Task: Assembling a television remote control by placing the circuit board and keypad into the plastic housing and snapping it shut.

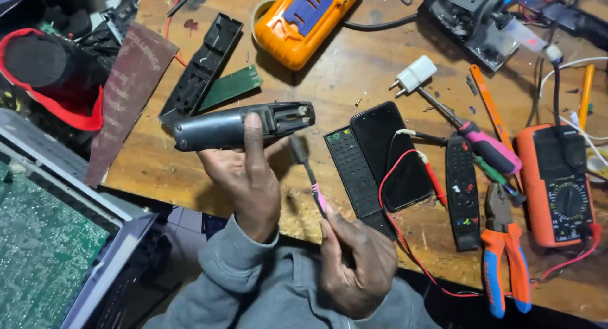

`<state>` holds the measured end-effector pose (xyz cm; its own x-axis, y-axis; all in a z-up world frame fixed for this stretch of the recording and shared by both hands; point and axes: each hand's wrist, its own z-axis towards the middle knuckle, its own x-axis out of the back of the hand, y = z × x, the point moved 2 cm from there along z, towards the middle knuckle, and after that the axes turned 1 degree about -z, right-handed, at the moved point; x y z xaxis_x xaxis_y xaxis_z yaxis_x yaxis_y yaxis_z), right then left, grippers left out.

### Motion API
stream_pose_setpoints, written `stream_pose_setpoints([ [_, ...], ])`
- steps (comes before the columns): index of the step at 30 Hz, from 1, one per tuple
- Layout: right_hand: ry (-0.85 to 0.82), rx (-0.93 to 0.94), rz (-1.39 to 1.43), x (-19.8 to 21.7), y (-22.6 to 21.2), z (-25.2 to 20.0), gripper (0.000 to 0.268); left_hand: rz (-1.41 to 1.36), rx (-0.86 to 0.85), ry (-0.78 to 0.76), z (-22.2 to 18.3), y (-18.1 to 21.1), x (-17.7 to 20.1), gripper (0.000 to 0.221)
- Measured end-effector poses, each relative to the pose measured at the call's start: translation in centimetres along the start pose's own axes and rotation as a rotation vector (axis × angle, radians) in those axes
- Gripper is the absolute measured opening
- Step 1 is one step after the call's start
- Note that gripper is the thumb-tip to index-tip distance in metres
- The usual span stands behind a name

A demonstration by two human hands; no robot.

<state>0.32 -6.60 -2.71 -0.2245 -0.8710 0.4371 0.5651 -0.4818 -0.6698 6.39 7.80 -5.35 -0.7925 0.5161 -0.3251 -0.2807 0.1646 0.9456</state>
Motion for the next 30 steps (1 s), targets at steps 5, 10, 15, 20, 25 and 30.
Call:
stream_pose_setpoints([
  [5,-0.090,0.147,-0.081,-1.5,2.0,0.6,0.021,0.058,0.100,-0.018,-2.6,0.6,-0.8,0.064],
  [10,-0.184,0.212,-0.070,-1.1,1.8,0.5,0.021,0.036,0.037,-0.017,-2.0,0.0,-0.9,0.057],
  [15,-0.098,0.195,-0.253,-0.6,2.2,0.8,0.024,-0.012,0.138,-0.060,-3.6,1.1,-2.3,0.033],
  [20,-0.121,0.221,-0.155,0.1,1.9,-0.1,0.025,0.021,0.143,-0.105,-2.7,1.4,-1.7,0.042],
  [25,-0.123,0.220,-0.148,0.7,1.9,-0.2,0.024,0.114,0.266,-0.099,-2.3,1.9,-1.7,0.069],
  [30,-0.094,0.226,-0.240,0.1,3.0,0.4,0.031,0.156,0.115,-0.125,-4.1,1.8,-1.7,0.046],
])
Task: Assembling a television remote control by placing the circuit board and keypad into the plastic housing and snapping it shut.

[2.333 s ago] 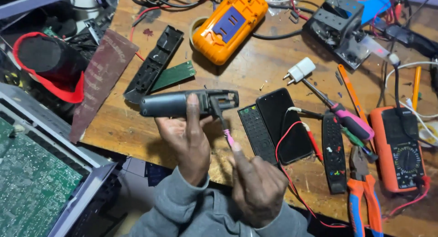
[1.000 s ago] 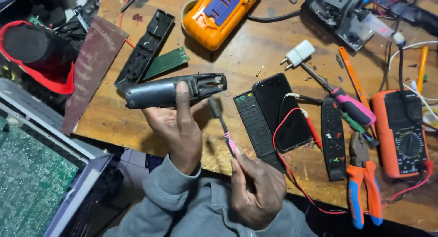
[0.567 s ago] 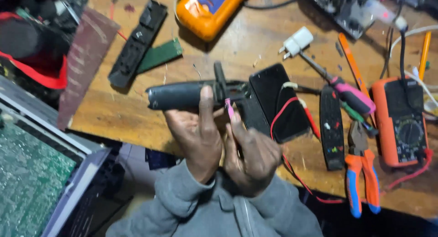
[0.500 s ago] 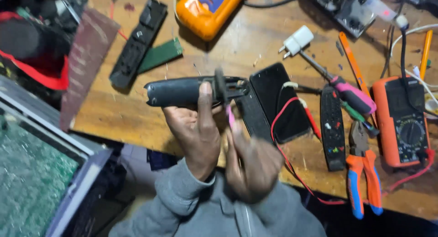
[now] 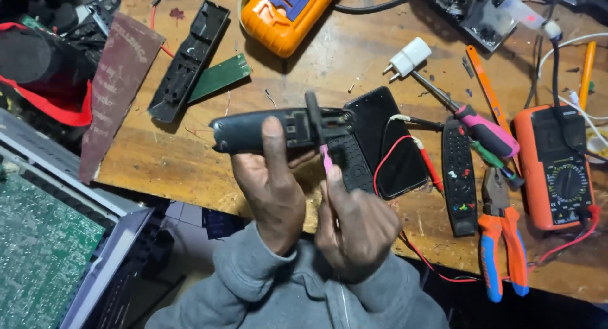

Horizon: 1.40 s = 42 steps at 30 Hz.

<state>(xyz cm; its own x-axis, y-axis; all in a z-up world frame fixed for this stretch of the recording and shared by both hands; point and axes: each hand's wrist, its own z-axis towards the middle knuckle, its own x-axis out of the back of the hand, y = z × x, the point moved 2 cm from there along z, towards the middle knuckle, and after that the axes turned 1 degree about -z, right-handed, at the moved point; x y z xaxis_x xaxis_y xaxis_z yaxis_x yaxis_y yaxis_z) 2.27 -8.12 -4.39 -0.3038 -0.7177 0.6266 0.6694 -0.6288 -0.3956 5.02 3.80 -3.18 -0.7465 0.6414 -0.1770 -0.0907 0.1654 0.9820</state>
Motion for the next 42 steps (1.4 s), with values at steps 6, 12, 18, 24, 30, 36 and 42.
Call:
stream_pose_setpoints([
  [6,-0.135,-0.035,-0.156,0.4,-1.0,-2.0,0.028,0.040,0.018,0.067,0.8,0.9,0.5,0.060],
  [12,-0.029,-0.006,0.056,1.0,-2.3,-0.9,0.025,-0.025,0.067,0.115,0.7,-0.6,0.8,0.044],
  [18,0.040,-0.107,0.139,0.4,-1.8,0.7,0.010,-0.016,-0.008,-0.021,-0.4,-0.3,0.1,0.028],
  [24,0.122,-0.395,0.035,1.3,-0.1,-0.2,0.010,-0.002,-0.044,-0.114,1.0,0.0,1.7,0.041],
  [30,0.088,-0.407,0.130,1.7,-1.2,0.1,0.010,0.163,-0.132,-0.142,0.6,0.6,2.3,0.038],
  [36,0.141,-0.340,0.251,1.9,-3.1,0.7,0.011,0.216,-0.114,-0.150,-0.2,0.1,2.1,0.036],
  [42,0.082,-0.260,0.226,1.4,-3.3,0.2,0.010,0.078,-0.043,-0.216,-0.5,-1.1,1.9,0.034],
])
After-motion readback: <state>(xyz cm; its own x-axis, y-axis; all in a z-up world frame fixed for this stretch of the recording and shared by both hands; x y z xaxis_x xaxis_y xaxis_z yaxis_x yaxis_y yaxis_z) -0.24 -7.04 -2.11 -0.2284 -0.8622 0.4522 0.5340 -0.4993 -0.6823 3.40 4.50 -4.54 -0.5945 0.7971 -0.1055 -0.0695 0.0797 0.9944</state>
